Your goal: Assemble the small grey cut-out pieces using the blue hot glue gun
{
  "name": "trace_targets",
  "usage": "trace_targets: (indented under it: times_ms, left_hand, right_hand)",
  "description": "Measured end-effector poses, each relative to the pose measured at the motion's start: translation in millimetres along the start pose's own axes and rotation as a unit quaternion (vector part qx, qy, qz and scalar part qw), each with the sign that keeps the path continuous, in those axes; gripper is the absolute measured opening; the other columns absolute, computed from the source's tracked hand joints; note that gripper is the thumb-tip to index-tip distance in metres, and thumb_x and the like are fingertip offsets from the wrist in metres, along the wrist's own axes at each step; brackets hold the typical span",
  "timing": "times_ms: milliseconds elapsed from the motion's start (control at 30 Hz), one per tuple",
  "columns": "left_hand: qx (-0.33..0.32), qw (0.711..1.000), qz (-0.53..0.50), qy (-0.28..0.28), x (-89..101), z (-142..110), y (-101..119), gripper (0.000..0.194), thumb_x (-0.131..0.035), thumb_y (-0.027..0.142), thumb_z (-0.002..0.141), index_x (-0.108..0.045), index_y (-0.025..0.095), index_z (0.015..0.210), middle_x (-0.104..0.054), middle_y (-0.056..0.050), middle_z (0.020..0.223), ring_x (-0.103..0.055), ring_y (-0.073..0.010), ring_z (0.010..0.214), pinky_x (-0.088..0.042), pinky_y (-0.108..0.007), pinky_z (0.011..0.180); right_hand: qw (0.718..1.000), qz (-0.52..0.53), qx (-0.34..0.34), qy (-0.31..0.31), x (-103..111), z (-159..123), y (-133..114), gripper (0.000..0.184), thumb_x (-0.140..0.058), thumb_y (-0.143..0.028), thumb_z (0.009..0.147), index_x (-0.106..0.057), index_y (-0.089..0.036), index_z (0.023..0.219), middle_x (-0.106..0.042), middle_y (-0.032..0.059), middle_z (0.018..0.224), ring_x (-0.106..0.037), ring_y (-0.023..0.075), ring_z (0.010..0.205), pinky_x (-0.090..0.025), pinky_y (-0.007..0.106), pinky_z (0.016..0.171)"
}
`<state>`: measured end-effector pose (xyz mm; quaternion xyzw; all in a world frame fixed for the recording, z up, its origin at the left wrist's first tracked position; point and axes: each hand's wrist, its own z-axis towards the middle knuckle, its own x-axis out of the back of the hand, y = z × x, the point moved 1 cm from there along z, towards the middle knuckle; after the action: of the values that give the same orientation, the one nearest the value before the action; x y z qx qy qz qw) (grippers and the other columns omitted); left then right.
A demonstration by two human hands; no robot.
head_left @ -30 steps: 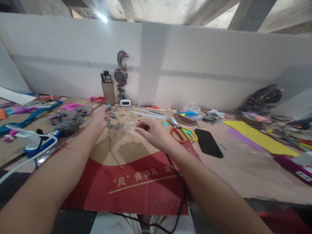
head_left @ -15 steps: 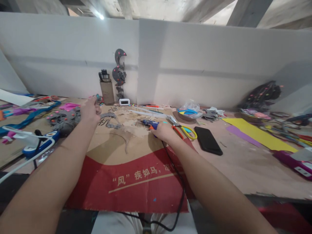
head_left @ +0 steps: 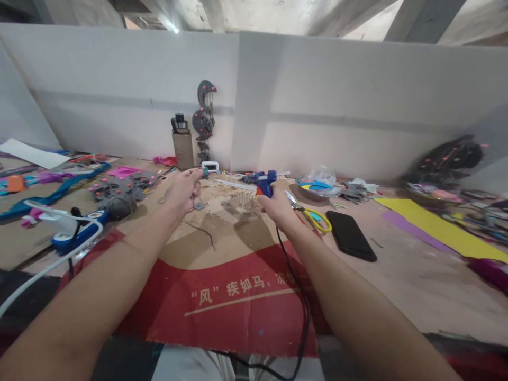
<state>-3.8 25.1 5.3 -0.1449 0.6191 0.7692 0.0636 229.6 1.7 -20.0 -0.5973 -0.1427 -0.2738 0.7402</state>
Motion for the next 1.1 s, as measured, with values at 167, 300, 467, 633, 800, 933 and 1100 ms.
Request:
trace_targets:
  times_ms: [167,300,467,633,800,933,1100]
  left_hand:
    - [0.006,0.999,-0.002,-0.042,-7.8,-7.6,-6.6,0.020,-0.069,0.027,0.066,-0.052,0.016,0.069,-0.035,0.009,0.048,-0.025,-0.0021,0.032,-0.011,-0.019,0.033]
    - [0.019,0.999,-0.005,-0.051,-8.4,-7.9,-8.6,0.022,-0.071,0.027,0.064,-0.053,0.016,0.070,-0.034,0.009,0.047,-0.023,-0.0022,0.032,-0.010,-0.020,0.033]
    - [0.007,0.998,0.002,-0.063,-10.1,-8.5,-12.0,0.019,-0.069,0.028,0.066,-0.054,0.017,0.069,-0.033,0.008,0.043,-0.023,-0.0034,0.033,-0.012,-0.020,0.034]
    - [0.008,0.997,0.005,-0.075,-9.9,-8.0,-13.3,0.019,-0.068,0.030,0.068,-0.055,0.016,0.066,-0.031,0.008,0.040,-0.021,-0.0037,0.033,-0.011,-0.020,0.034]
    - [0.011,0.997,-0.004,-0.078,-9.8,-8.3,-13.2,0.021,-0.070,0.031,0.067,-0.056,0.016,0.068,-0.031,0.008,0.043,-0.021,-0.0030,0.033,-0.011,-0.020,0.035]
    - [0.014,0.997,-0.006,-0.081,-10.8,-9.3,-12.5,0.021,-0.071,0.030,0.066,-0.056,0.016,0.069,-0.031,0.008,0.044,-0.021,-0.0029,0.034,-0.010,-0.020,0.035]
    - [0.013,0.997,-0.018,-0.070,-11.6,-9.3,-12.4,0.021,-0.071,0.030,0.066,-0.058,0.016,0.073,-0.033,0.009,0.046,-0.021,-0.0027,0.034,-0.011,-0.021,0.035]
  right_hand:
    - [0.978,0.171,0.116,0.006,-3.8,-18.4,-27.4,0.028,-0.045,-0.021,0.071,-0.049,-0.017,0.098,-0.060,0.0049,0.090,-0.055,0.0115,0.061,-0.047,0.027,0.059]
    - [0.955,0.221,0.185,-0.063,-10.1,-33.0,-38.1,0.030,-0.044,-0.021,0.076,-0.045,-0.019,0.105,-0.058,0.0042,0.098,-0.052,0.0093,0.061,-0.046,0.025,0.057]
    - [0.964,0.142,0.214,-0.063,-14.5,-38.6,-36.4,0.026,-0.044,-0.025,0.082,-0.047,-0.020,0.107,-0.058,0.0044,0.093,-0.051,0.0111,0.064,-0.046,0.028,0.062]
    - [0.967,0.102,0.231,-0.044,-14.5,-38.1,-35.2,0.024,-0.045,-0.025,0.083,-0.046,-0.020,0.107,-0.059,0.0056,0.093,-0.053,0.0157,0.076,-0.045,0.031,0.071]
    - [0.971,0.063,0.230,-0.031,-14.3,-37.7,-34.9,0.028,-0.046,-0.026,0.082,-0.047,-0.019,0.110,-0.059,0.0071,0.096,-0.054,0.0177,0.081,-0.044,0.032,0.073]
    - [0.974,0.032,0.225,-0.021,-14.3,-38.9,-35.4,0.032,-0.046,-0.027,0.082,-0.046,-0.019,0.113,-0.059,0.0073,0.095,-0.054,0.0186,0.082,-0.043,0.033,0.075]
    - [0.973,0.027,0.230,-0.013,-14.0,-40.3,-37.2,0.031,-0.044,-0.028,0.083,-0.047,-0.018,0.112,-0.060,0.0085,0.096,-0.053,0.0190,0.082,-0.042,0.034,0.077]
